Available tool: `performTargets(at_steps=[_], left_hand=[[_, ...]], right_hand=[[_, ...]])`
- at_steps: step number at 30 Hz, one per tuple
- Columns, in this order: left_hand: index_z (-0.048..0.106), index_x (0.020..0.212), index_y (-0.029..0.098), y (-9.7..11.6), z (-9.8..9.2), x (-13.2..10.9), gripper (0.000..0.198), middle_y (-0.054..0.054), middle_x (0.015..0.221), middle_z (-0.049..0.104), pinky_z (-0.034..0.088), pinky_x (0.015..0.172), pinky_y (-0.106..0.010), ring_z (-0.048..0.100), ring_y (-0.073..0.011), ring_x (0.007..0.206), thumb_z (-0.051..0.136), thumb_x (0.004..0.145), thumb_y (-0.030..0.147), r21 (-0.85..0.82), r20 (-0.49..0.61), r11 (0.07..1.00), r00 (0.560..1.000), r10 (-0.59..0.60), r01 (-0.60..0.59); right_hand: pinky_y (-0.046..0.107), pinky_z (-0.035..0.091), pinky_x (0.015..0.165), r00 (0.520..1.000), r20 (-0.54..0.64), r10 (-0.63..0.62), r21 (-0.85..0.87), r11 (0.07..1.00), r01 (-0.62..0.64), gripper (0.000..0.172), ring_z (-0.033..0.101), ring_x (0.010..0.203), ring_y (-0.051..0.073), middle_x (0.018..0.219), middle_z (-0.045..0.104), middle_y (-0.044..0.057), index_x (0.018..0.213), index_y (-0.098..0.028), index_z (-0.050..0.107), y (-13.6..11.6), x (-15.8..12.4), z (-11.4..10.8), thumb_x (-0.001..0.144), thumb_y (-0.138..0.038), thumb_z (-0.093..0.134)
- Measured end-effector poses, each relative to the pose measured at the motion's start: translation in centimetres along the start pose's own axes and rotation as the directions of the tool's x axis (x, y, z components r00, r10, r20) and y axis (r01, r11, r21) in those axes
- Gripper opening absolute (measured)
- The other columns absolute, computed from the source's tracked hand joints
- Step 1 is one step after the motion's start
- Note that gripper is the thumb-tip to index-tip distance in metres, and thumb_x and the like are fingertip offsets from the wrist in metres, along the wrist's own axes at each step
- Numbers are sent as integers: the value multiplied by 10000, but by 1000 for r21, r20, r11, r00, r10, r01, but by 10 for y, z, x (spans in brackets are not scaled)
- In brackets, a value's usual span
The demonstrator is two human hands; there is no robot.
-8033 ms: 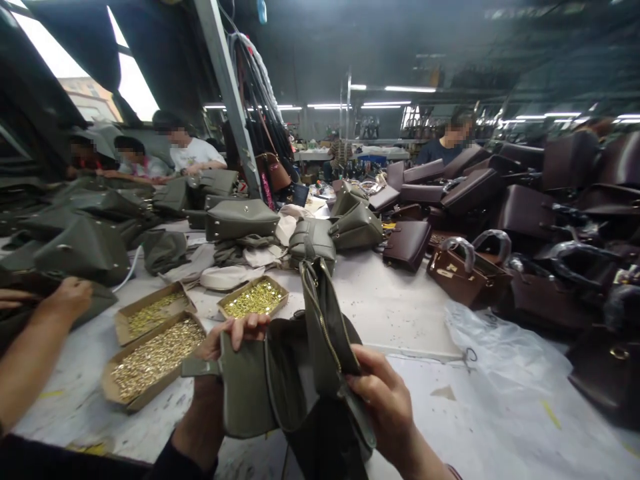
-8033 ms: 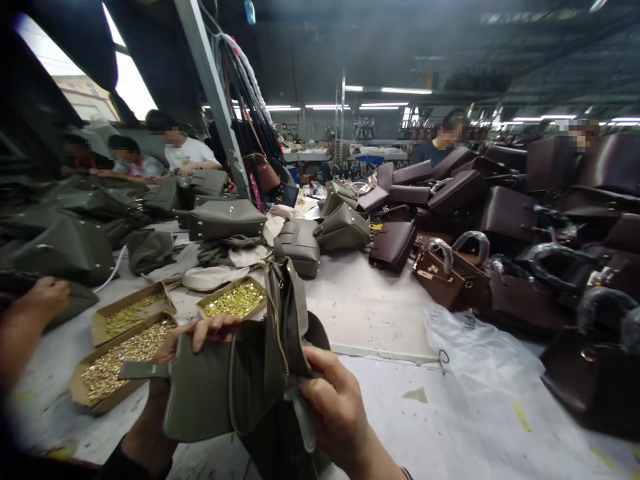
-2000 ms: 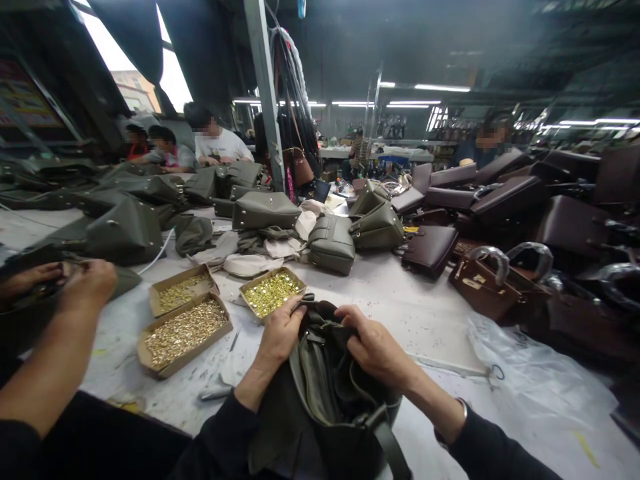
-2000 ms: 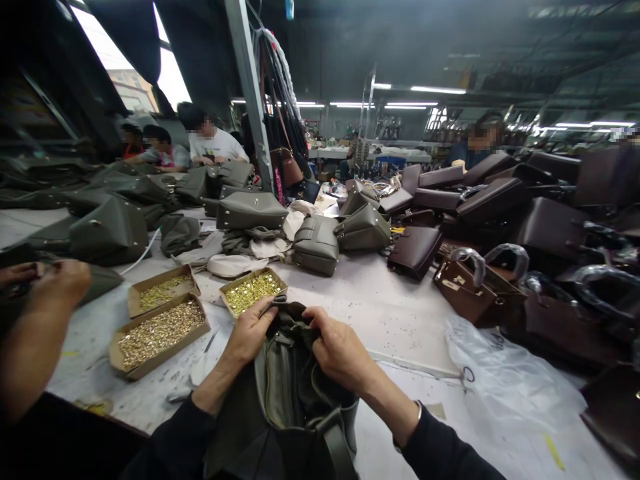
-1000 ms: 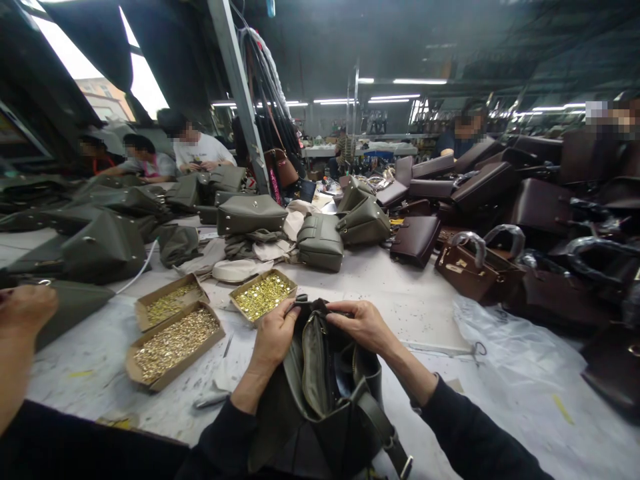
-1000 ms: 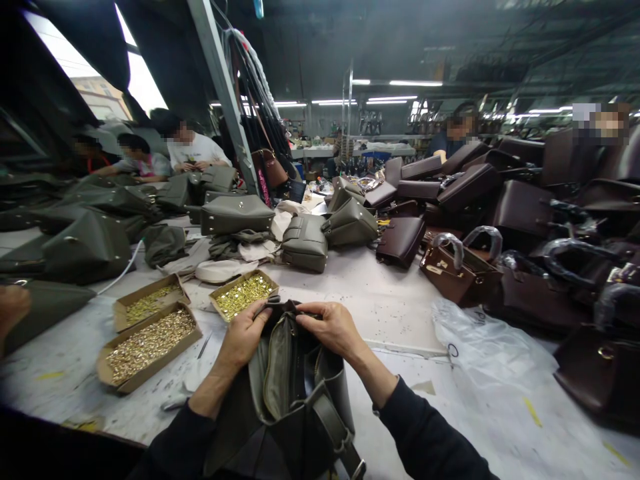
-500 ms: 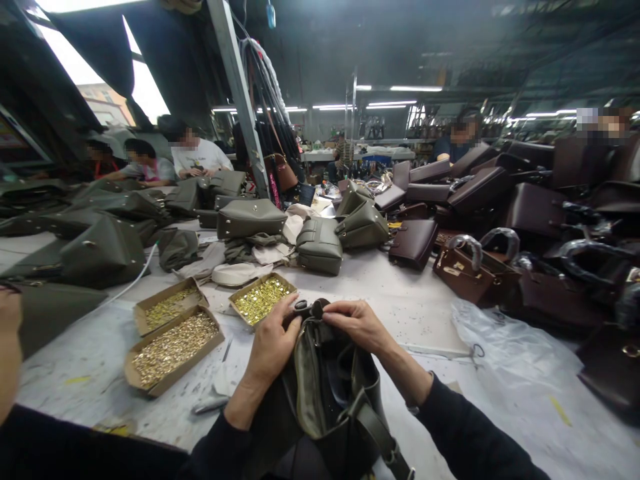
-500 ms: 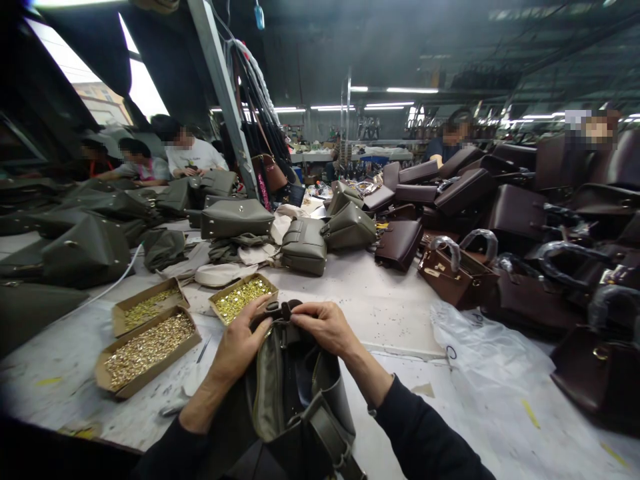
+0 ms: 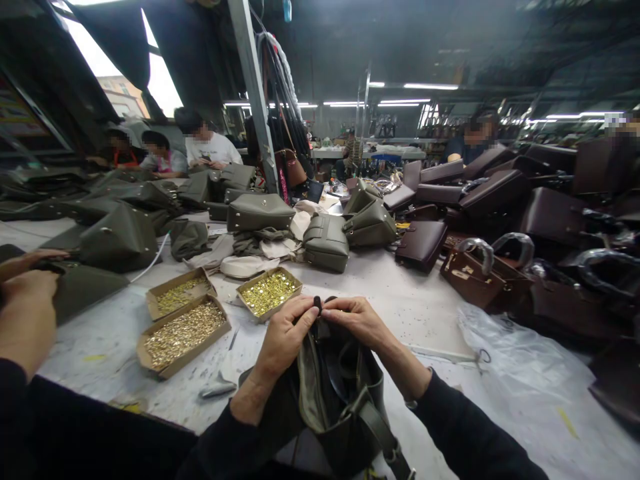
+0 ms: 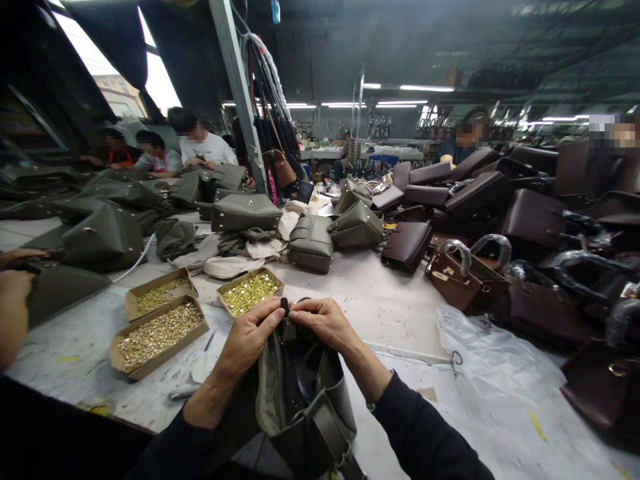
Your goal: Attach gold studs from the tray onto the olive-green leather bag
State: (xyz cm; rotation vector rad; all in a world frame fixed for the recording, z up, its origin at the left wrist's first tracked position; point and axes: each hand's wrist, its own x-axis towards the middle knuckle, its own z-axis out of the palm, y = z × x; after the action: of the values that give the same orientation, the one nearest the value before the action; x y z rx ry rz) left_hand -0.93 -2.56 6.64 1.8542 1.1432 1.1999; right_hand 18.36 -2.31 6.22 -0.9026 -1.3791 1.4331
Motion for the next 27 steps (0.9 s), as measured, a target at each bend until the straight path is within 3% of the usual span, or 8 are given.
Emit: performTargets(at_steps=[4, 7, 10, 15, 17, 19, 23, 27], left_hand=[[793, 912, 217, 1, 2, 0, 205, -52, 1003, 769, 518, 978, -355, 682, -239, 1023, 658, 881, 368, -15, -41, 1000, 999, -11, 11], [770, 847, 207, 2, 2, 0, 213, -29, 902, 755, 526, 856, -310, 684, -219, 914, 648, 887, 377, -54, -95, 995, 992, -84, 79], [754, 836, 199, 3, 1, 0, 229, -6, 830, 730, 501, 753, -274, 656, -192, 824, 642, 892, 390, -84, -89, 986, 985, -150, 143], [721, 708, 176, 4, -1, 1, 255, 10, 692, 659, 436, 649, -248, 571, -152, 692, 676, 842, 389, -128, -71, 965, 968, -240, 230], [725, 696, 172, 4, -1, 3, 247, 8, 668, 652, 429, 626, -245, 560, -149, 671, 699, 809, 391, -169, -40, 947, 958, -282, 272], [715, 667, 169, 4, -2, 5, 249, 5, 634, 643, 423, 586, -243, 553, -147, 632, 704, 779, 392, -202, -12, 931, 950, -312, 304], [679, 610, 162, 4, -3, 8, 242, 9, 562, 606, 393, 511, -236, 520, -131, 537, 680, 713, 381, -279, 26, 889, 929, -370, 362], [655, 591, 153, 5, -4, 9, 237, 20, 535, 576, 379, 498, -223, 489, -113, 511, 693, 649, 380, -346, 36, 844, 905, -425, 410]], right_hand=[[311, 514, 832, 999, 33, -8, -61, 998, 10, 372, 670, 857, 188, 901, 759, 32, 911, -177, 804, 0, -1, 1, 795, -530, 778], [313, 500, 901, 997, 62, -48, -114, 992, 55, 359, 673, 962, 197, 1023, 749, 31, 1039, -195, 766, 0, -3, 0, 815, -476, 777], [298, 500, 872, 994, 61, -93, -264, 959, 106, 417, 672, 936, 182, 1032, 738, 19, 1180, -209, 690, -1, -7, -3, 822, -401, 786], [274, 482, 822, 970, 110, -216, -589, 772, 239, 325, 682, 914, 184, 1021, 750, 14, 1152, -243, 695, -7, -13, -2, 862, -371, 764], [272, 463, 817, 964, 129, -233, -709, 658, 254, 308, 689, 933, 197, 1050, 758, 22, 1161, -268, 706, -9, -14, 1, 876, -372, 756], [258, 440, 774, 966, 125, -229, -744, 622, 243, 219, 687, 874, 183, 985, 763, 15, 1104, -269, 741, -10, -13, 4, 931, -395, 692], [222, 349, 584, 985, 86, -150, -573, 801, 173, 407, 533, 611, 109, 638, 609, -34, 793, -180, 752, -3, -3, 6, 946, -534, 625], [226, 231, 484, 996, 93, 11, -303, 953, 17, 543, 342, 535, 73, 560, 423, -57, 644, -136, 639, 5, 5, 6, 854, -636, 679]])
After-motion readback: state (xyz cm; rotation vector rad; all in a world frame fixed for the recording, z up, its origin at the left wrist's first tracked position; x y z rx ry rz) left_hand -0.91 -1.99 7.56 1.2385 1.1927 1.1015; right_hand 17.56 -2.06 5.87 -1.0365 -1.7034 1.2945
